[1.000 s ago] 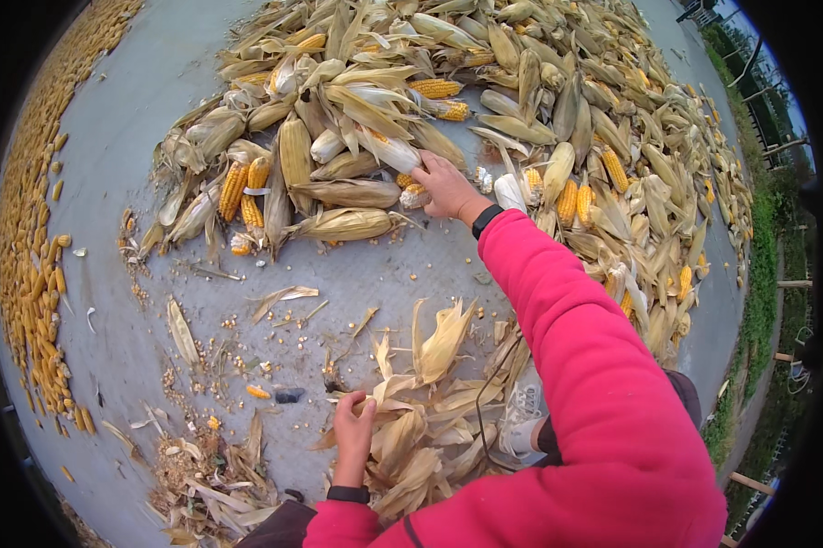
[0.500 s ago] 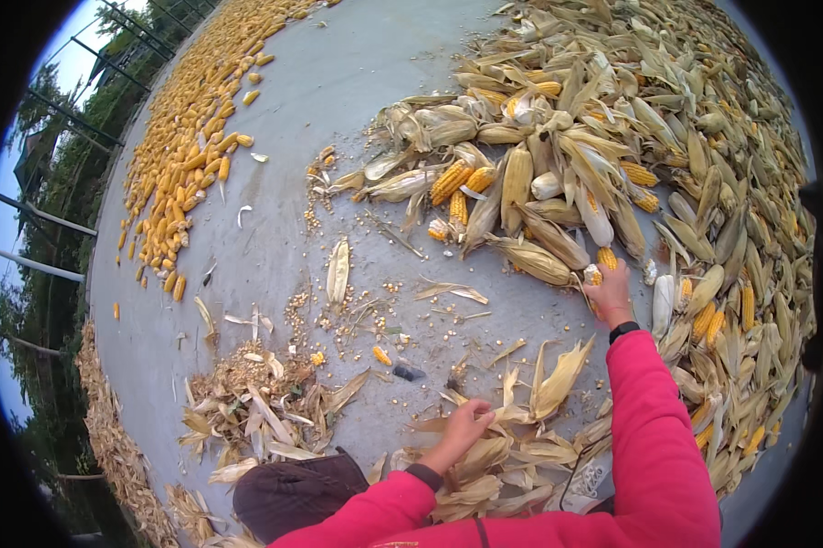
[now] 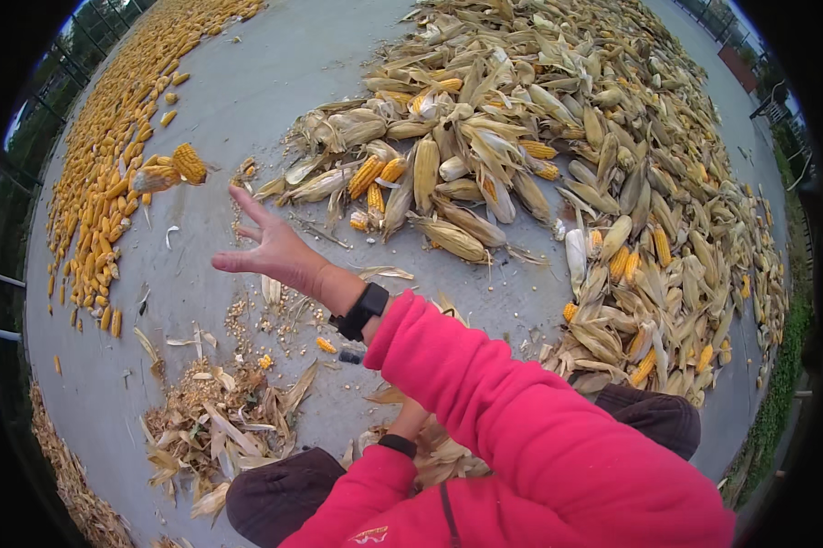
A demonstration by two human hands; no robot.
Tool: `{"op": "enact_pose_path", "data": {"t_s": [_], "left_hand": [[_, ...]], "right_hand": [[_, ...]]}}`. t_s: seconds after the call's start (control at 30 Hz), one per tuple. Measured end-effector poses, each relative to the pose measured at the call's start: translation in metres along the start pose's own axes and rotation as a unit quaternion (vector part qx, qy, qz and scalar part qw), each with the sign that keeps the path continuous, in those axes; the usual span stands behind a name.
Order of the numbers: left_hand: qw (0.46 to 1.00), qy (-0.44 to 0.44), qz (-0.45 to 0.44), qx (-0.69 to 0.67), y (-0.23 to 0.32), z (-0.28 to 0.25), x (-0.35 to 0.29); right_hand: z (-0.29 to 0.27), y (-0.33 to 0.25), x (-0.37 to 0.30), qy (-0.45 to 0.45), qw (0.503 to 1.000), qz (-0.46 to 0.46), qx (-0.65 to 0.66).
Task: The person sits on a concrete surface and repeatedly shucks corn cobs by hand, peeling back the husks and silk. Shucked cobs are placed in a growing pile to the left, while husks accumulate nearby.
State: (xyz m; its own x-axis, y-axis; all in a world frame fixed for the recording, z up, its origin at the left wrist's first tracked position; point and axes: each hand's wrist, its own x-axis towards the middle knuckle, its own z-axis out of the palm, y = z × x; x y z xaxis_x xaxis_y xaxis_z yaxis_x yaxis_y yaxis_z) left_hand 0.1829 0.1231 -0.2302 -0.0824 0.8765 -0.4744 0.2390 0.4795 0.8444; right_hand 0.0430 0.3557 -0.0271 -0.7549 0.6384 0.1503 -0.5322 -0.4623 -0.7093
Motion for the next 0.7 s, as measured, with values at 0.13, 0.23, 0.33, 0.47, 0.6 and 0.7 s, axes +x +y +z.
{"op": "enact_pose_path", "data": {"t_s": [0.13, 0.23, 0.33, 0.47, 0.6, 0.7], "left_hand": [[0.998, 0.033, 0.036, 0.041, 0.008, -0.018, -0.009], [0.997, 0.062, -0.042, 0.018, 0.013, -0.026, -0.019], [0.996, 0.077, -0.036, 0.0, 0.016, -0.028, -0.022], [0.996, 0.079, -0.024, 0.021, 0.018, -0.028, -0.023], [0.996, 0.078, -0.039, -0.027, 0.025, -0.032, -0.021], [0.991, 0.105, -0.015, -0.086, 0.043, -0.038, -0.018]], "right_hand": [[-0.013, -0.017, 0.006, 0.057, 0.933, -0.112, -0.338], [-0.146, -0.019, -0.055, 0.308, 0.715, -0.082, -0.622], [-0.291, -0.031, -0.128, 0.419, 0.506, 0.114, -0.745], [-0.382, -0.055, -0.187, 0.357, 0.483, 0.185, -0.778], [-0.368, -0.053, -0.23, 0.292, 0.527, 0.344, -0.721], [-0.306, -0.018, -0.266, 0.384, 0.679, 0.166, -0.603]]}}
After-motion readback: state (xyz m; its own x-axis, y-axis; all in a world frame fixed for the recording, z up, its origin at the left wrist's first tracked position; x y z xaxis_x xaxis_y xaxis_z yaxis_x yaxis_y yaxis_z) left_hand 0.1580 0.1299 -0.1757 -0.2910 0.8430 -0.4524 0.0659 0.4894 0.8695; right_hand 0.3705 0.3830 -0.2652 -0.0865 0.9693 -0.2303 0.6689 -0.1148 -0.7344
